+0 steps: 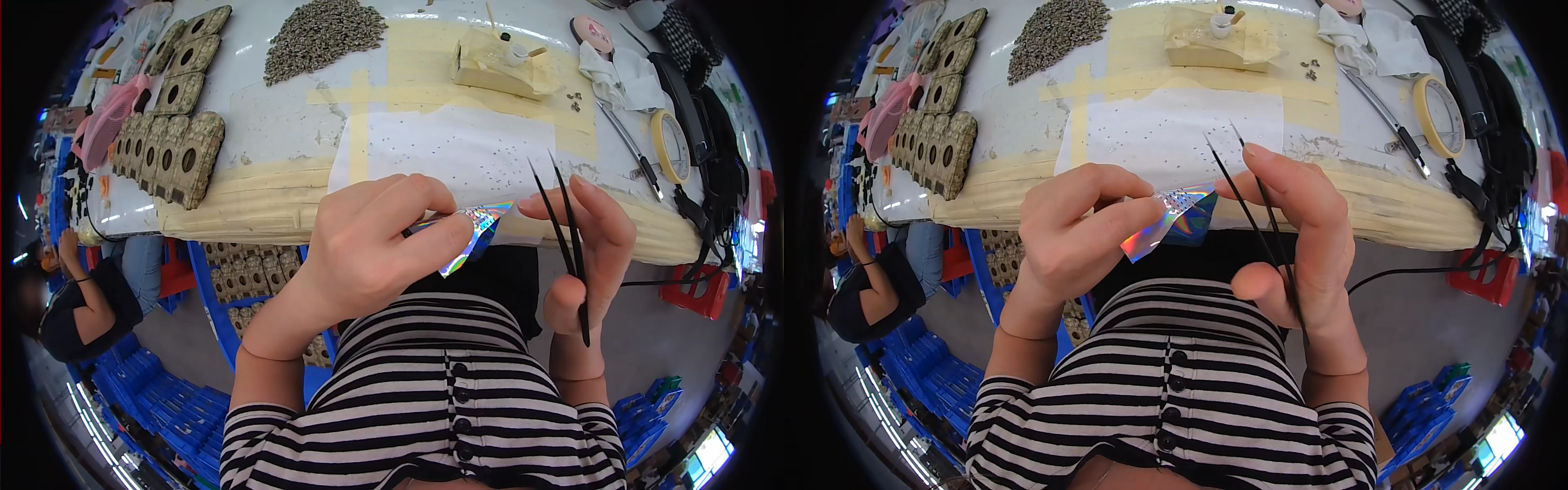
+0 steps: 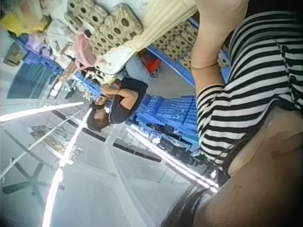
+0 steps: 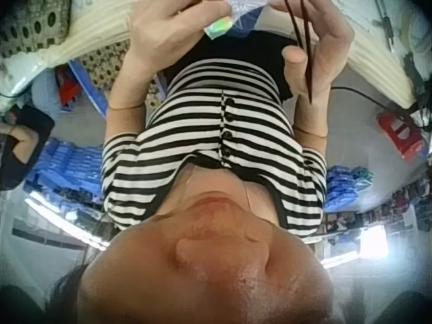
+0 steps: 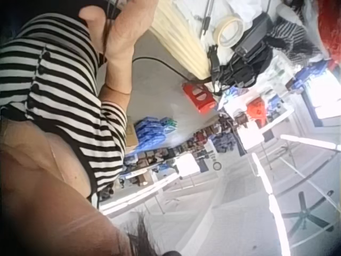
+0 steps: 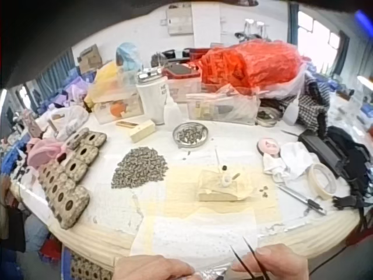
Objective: The person uses tweezers to pick up small silver objects from a paper template and places them onto a blue holographic sheet on a factory workbench.
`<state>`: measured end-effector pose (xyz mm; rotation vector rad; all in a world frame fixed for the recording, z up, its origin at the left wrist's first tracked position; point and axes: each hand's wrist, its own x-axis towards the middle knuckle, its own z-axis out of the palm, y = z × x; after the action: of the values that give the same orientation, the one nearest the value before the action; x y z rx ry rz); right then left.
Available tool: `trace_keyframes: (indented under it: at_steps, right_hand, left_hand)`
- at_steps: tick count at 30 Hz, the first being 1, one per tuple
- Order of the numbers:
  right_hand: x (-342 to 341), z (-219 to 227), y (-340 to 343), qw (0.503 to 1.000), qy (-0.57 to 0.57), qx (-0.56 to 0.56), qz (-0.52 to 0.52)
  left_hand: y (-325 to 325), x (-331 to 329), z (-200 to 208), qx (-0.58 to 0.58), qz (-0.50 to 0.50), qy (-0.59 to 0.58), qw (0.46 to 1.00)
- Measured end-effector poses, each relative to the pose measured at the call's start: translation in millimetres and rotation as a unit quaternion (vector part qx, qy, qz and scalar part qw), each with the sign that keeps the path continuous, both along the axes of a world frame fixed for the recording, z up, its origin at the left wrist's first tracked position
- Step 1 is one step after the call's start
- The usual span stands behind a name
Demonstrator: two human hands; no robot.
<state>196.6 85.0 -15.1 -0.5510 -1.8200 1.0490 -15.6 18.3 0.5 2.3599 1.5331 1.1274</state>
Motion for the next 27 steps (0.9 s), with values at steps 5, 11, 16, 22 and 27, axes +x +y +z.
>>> trace_keyframes:
  at_steps: [5,11,16,22,27]
  right_hand:
    - [7.4,8.1,4.6,0.987,-0.109,0.117,0.007]
    - [6.1,13.5,1.7,0.984,-0.112,0.134,0.022]
    - [5.1,15.6,2.1,0.979,-0.136,0.145,0.033]
    - [2.9,17.5,2.2,0.978,-0.145,0.148,0.035]
    - [2.3,17.4,1.6,0.977,-0.145,0.150,0.035]
  left_hand:
    - [-2.7,3.3,-4.0,0.022,0.005,0.005,1.000]
    - [-3.2,5.7,-5.7,0.040,-0.001,-0.008,0.999]
    - [-4.3,5.7,-3.9,0.036,-0.007,-0.011,0.999]
    - [-6.1,5.2,-3.0,0.033,-0.010,-0.008,0.999]
    - [-5.9,5.0,-4.2,0.039,-0.014,-0.013,0.999]
